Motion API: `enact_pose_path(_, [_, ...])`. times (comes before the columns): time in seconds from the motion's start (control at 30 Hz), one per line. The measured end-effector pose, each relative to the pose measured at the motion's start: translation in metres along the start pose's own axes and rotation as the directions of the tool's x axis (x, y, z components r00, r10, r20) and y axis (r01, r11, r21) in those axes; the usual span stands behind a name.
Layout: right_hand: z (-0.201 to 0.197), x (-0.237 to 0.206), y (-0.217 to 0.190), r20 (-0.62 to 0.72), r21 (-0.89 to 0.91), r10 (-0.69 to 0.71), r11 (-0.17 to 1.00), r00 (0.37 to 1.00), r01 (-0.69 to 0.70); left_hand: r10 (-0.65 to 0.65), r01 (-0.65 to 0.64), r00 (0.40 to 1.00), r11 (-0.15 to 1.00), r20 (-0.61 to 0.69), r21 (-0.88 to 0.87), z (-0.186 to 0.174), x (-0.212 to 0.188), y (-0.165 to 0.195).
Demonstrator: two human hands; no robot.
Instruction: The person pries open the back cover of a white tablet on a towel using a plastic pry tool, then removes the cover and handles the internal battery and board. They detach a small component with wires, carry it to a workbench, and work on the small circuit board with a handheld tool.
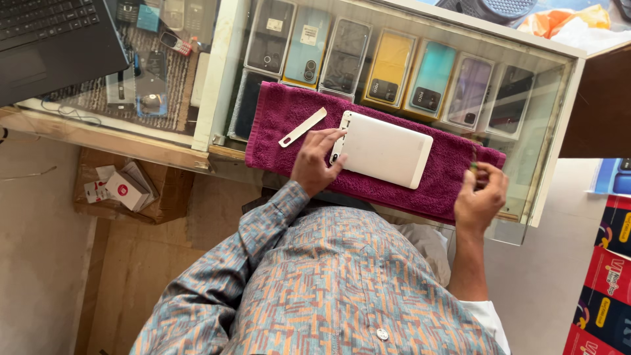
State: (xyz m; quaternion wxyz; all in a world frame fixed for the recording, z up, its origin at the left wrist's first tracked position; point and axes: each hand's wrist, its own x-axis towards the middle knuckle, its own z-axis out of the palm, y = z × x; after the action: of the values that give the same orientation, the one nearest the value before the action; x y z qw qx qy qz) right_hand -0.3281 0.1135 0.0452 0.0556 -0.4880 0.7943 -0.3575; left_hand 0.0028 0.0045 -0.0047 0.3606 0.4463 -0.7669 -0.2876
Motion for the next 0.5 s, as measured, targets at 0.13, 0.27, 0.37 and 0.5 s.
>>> enact_pose_path(0.13, [0.023,0.012,-0.058,0.127,0.287,-0.072,0.957,0.989,0.033,-0.061,0.061,0.997,0.998,0.045,0.013,-0.006,-0.001,0.009])
enact_pose_path(0.27, [0.05,0.024,-0.114,0.258,0.211,-0.152,0.973,0.954,0.098,-0.062,0.061,0.994,0.998,0.09,0.013,-0.014,0.007,0.013])
enact_pose_path(0.37, [0.066,0.035,-0.141,0.303,0.267,-0.252,0.948,0.919,0.171,-0.144,0.154,0.982,0.985,0.126,-0.076,-0.018,0.013,0.012])
enact_pose_path(0.5, [0.081,0.05,-0.156,0.353,0.289,-0.316,0.932,0.881,0.219,-0.233,0.253,0.961,0.959,0.15,-0.13,-0.017,0.017,0.01])
